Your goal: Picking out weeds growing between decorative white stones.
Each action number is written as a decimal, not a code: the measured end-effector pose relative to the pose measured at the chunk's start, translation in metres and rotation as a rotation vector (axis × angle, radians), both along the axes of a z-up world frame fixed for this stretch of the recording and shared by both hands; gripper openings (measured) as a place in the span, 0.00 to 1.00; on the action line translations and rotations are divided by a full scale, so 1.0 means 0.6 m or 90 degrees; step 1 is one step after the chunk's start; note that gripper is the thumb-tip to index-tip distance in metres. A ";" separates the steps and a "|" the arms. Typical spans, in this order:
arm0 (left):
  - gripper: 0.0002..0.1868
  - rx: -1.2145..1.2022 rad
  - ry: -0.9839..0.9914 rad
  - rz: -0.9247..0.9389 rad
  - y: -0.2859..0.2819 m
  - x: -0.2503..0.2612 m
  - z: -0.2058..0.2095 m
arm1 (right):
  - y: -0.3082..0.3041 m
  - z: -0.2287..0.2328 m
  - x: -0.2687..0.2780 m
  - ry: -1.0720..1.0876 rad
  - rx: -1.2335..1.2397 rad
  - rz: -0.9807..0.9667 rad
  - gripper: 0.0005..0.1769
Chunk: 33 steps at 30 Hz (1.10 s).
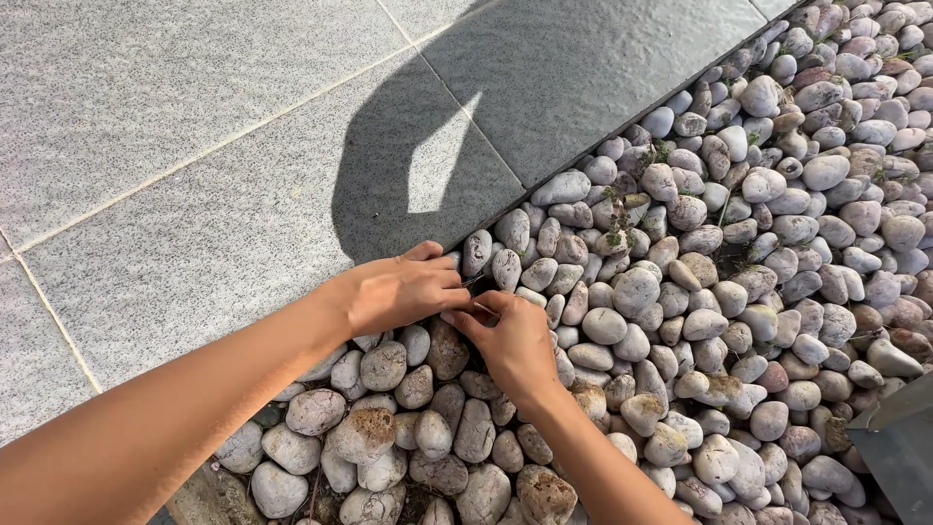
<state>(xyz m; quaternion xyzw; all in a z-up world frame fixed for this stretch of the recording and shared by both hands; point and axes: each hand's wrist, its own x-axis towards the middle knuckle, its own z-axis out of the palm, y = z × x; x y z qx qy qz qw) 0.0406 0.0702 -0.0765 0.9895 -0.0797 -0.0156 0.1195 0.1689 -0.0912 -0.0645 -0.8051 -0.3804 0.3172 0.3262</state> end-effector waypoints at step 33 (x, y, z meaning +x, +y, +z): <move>0.33 0.018 -0.168 0.101 0.016 -0.041 0.012 | 0.056 0.030 0.000 -0.291 -0.331 0.290 0.23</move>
